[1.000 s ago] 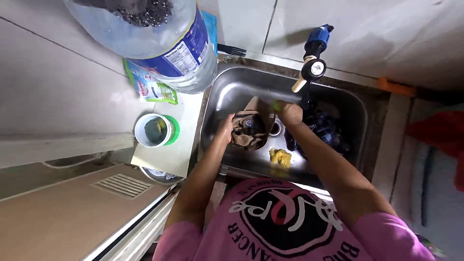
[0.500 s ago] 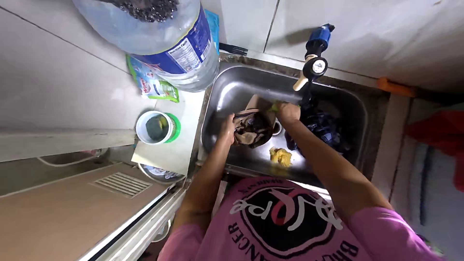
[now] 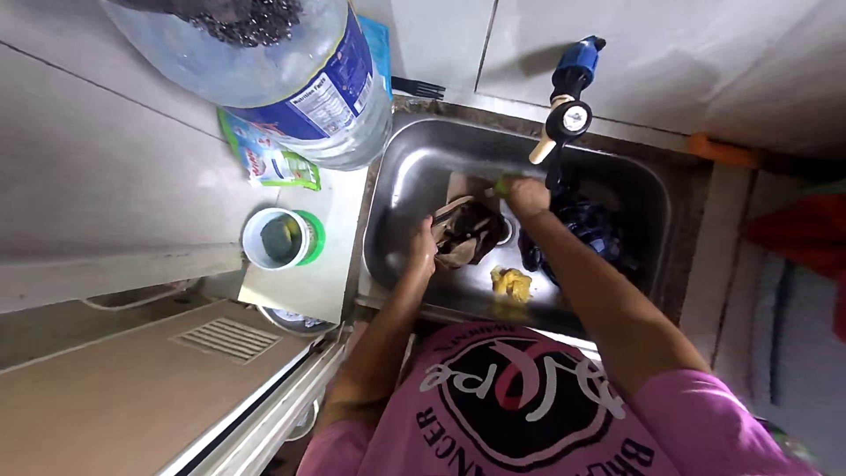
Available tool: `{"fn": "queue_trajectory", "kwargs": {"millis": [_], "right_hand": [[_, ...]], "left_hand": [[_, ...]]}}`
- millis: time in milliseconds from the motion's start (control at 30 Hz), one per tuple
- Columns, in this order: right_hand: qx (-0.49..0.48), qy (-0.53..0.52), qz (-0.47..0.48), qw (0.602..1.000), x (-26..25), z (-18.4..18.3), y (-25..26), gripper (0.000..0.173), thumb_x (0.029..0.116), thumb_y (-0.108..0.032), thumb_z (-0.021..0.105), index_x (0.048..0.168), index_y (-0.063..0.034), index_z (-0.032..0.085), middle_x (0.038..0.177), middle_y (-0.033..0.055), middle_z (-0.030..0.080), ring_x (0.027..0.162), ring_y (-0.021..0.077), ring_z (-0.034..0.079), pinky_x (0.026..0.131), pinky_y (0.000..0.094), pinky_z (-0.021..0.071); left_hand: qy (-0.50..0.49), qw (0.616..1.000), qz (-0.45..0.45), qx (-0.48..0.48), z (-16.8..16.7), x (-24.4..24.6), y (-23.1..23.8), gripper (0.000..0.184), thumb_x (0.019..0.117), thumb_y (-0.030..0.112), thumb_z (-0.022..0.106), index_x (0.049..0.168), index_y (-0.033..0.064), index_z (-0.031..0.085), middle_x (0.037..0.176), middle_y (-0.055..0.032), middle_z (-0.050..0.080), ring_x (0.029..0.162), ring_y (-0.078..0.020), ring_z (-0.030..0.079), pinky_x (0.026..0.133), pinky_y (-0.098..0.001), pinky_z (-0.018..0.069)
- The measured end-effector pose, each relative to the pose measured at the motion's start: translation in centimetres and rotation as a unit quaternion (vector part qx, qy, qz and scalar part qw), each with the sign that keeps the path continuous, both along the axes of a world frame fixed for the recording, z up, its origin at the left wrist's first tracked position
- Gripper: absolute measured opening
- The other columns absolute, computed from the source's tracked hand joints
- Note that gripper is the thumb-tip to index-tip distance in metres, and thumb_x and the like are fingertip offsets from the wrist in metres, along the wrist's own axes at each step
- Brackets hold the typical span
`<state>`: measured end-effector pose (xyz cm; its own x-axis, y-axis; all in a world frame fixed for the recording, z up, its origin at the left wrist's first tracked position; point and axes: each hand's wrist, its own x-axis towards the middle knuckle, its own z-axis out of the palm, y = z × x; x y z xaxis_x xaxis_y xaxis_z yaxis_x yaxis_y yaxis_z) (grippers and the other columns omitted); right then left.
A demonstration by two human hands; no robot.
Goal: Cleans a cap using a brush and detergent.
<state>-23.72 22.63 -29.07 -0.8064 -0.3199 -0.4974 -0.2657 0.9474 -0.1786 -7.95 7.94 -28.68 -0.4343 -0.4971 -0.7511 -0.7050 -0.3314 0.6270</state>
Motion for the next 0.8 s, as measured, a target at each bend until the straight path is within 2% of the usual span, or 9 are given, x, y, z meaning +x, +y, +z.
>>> {"fn": "queue_trajectory", "kwargs": {"millis": [133,200,300,367,433,500,633,733,800], "right_hand": [[-0.129,-0.010,-0.174,0.976,-3.1,2.0,4.9,0.053,0.0991,-0.042,0.067,0.134,-0.0016,0.063,0.126,0.0315,0.065,0.121,0.0516,0.060,0.099,0.0717,0.0442],[-0.264,-0.057,-0.271,0.924,-2.4,1.5,5.5,0.060,0.0967,-0.037,0.072,0.135,0.0062,0.057,0.127,0.0310,0.063,0.120,0.0434,0.061,0.103,0.0616,0.0466],[-0.409,-0.146,-0.325,0.840,1.1,1.3,4.0,0.048,0.1055,-0.030,0.058,0.139,0.0040,0.050,0.115,0.0202,0.065,0.095,0.0240,0.067,0.086,0.0434,0.0578],[-0.449,-0.168,-0.260,0.839,3.5,1.8,1.8,0.039,0.1075,-0.023,0.052,0.133,0.0068,0.052,0.099,0.0182,0.067,0.080,0.0225,0.069,0.075,0.0421,0.0612],[-0.391,-0.168,-0.145,0.894,5.2,1.8,-0.8,0.041,0.1069,-0.026,0.055,0.132,0.0069,0.056,0.101,0.0213,0.070,0.083,0.0288,0.072,0.078,0.0473,0.0615],[-0.255,-0.178,-0.062,0.948,5.6,0.3,-3.0,0.051,0.1073,-0.037,0.054,0.138,0.0040,0.055,0.119,0.0296,0.067,0.108,0.0439,0.068,0.096,0.0615,0.0531],[-0.117,-0.222,-0.042,0.967,5.5,-1.5,-2.7,0.054,0.1082,-0.043,0.048,0.141,-0.0003,0.054,0.130,0.0304,0.063,0.123,0.0476,0.060,0.103,0.0661,0.0467],[-0.102,-0.271,-0.055,0.956,5.1,0.8,1.0,0.052,0.1081,-0.040,0.051,0.136,0.0037,0.057,0.128,0.0313,0.062,0.119,0.0459,0.061,0.102,0.0631,0.0466],[-0.133,-0.236,-0.110,0.956,4.6,2.5,3.4,0.048,0.1070,-0.038,0.055,0.126,0.0055,0.061,0.112,0.0296,0.065,0.098,0.0419,0.066,0.088,0.0586,0.0528]], "left_hand": [[-0.013,0.964,-0.229,-0.138,-2.3,0.3,-3.3,0.037,0.1070,0.017,0.048,0.135,-0.0067,0.052,0.134,-0.0311,0.055,0.121,-0.0423,0.057,0.101,-0.0576,0.0469],[0.043,0.942,-0.267,-0.199,-2.1,-1.1,-4.6,0.049,0.0975,0.012,0.063,0.140,-0.0079,0.047,0.142,-0.0323,0.049,0.130,-0.0437,0.052,0.108,-0.0559,0.0441],[0.069,0.899,-0.369,-0.225,-3.1,-3.7,-4.8,0.055,0.0965,0.023,0.071,0.141,-0.0016,0.051,0.139,-0.0295,0.054,0.132,-0.0436,0.052,0.111,-0.0587,0.0423],[0.017,0.872,-0.433,-0.226,-4.4,-4.8,-3.8,0.046,0.0999,0.027,0.067,0.139,0.0054,0.056,0.131,-0.0275,0.061,0.122,-0.0441,0.060,0.102,-0.0631,0.0475],[-0.030,0.862,-0.445,-0.240,-4.8,-5.1,-2.8,0.047,0.1018,0.022,0.063,0.147,0.0122,0.053,0.137,-0.0266,0.059,0.123,-0.0454,0.060,0.102,-0.0647,0.0475],[-0.040,0.862,-0.429,-0.265,-5.2,-5.0,-2.3,0.045,0.0977,0.012,0.063,0.143,0.0132,0.057,0.135,-0.0251,0.062,0.122,-0.0448,0.062,0.100,-0.0648,0.0490],[-0.042,0.876,-0.396,-0.273,-5.3,-5.6,-2.5,0.031,0.0932,0.002,0.065,0.124,0.0064,0.065,0.131,-0.0214,0.064,0.121,-0.0400,0.062,0.099,-0.0600,0.0508],[-0.021,0.879,-0.404,-0.252,-5.4,-5.9,-3.3,0.022,0.0970,0.007,0.065,0.119,0.0038,0.065,0.128,-0.0209,0.064,0.119,-0.0395,0.063,0.098,-0.0604,0.0504],[-0.017,0.880,-0.393,-0.268,-5.1,-6.3,-3.5,0.021,0.0994,0.012,0.064,0.119,0.0037,0.066,0.127,-0.0217,0.065,0.119,-0.0401,0.063,0.098,-0.0605,0.0503]]}}
